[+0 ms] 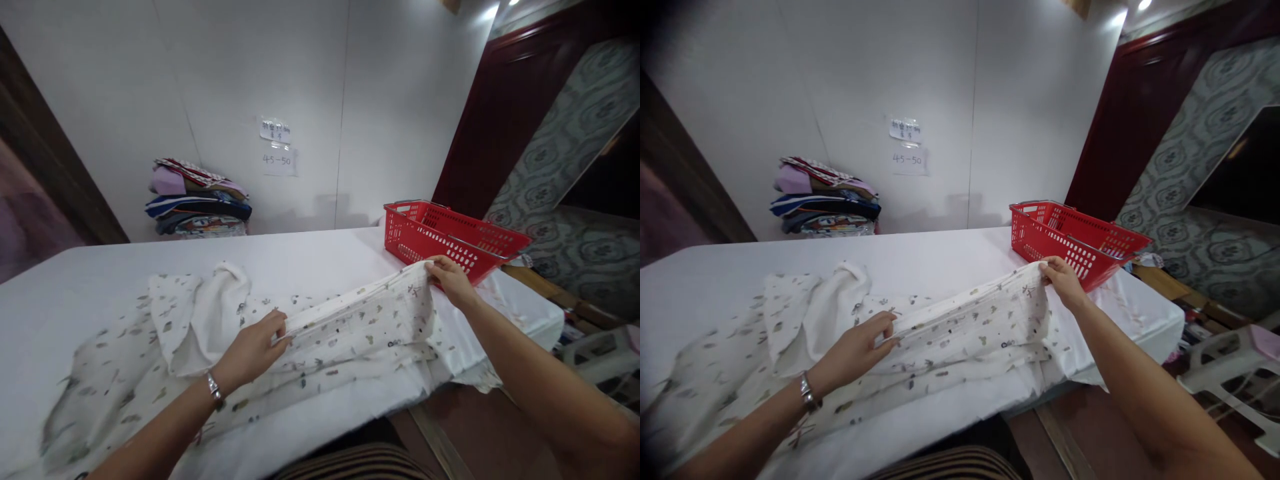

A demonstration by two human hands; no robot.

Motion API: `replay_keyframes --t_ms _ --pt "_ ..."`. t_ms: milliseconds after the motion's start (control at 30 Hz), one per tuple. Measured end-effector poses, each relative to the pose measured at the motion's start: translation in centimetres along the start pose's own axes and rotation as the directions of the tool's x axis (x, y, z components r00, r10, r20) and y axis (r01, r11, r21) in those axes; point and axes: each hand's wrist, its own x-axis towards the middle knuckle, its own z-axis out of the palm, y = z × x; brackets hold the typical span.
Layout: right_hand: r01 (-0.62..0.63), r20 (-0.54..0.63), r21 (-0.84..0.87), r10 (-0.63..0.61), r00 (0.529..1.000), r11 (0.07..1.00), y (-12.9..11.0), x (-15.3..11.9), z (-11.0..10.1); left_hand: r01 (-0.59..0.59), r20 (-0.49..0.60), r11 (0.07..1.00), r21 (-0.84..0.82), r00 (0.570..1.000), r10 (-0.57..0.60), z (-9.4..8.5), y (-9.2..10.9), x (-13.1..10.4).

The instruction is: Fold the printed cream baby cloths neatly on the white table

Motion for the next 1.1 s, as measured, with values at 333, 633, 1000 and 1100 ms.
replay_keyframes --t_ms 333,633,1000,1100 --pt "0.085 0.042 -0.007 -0.085 0.996 0.996 -2.4 -1.0 0.2 0.02 0.251 1.0 0.002 0.968 -0.019 1.2 1.5 2.8" --pt "0.068 0.042 -0.045 -0.066 0.997 0.997 -2.7 -1.5 0.3 -0.093 0.236 0.953 -0.288 0.958 0.164 2.7 4.6 4.0" --pt "0.04 0.014 -0.031 -0.04 0.999 0.999 -1.1 -0.7 0.3 -0.192 -0.019 0.966 -0.175 0.981 0.191 0.9 6.0 2.6" --pt "0.006 0.03 -0.057 -0.004 1.0 0.998 -0.8 -0.4 0.3 -0.162 -0.216 0.986 -0.036 0.965 0.15 0.6 5.9 2.5"
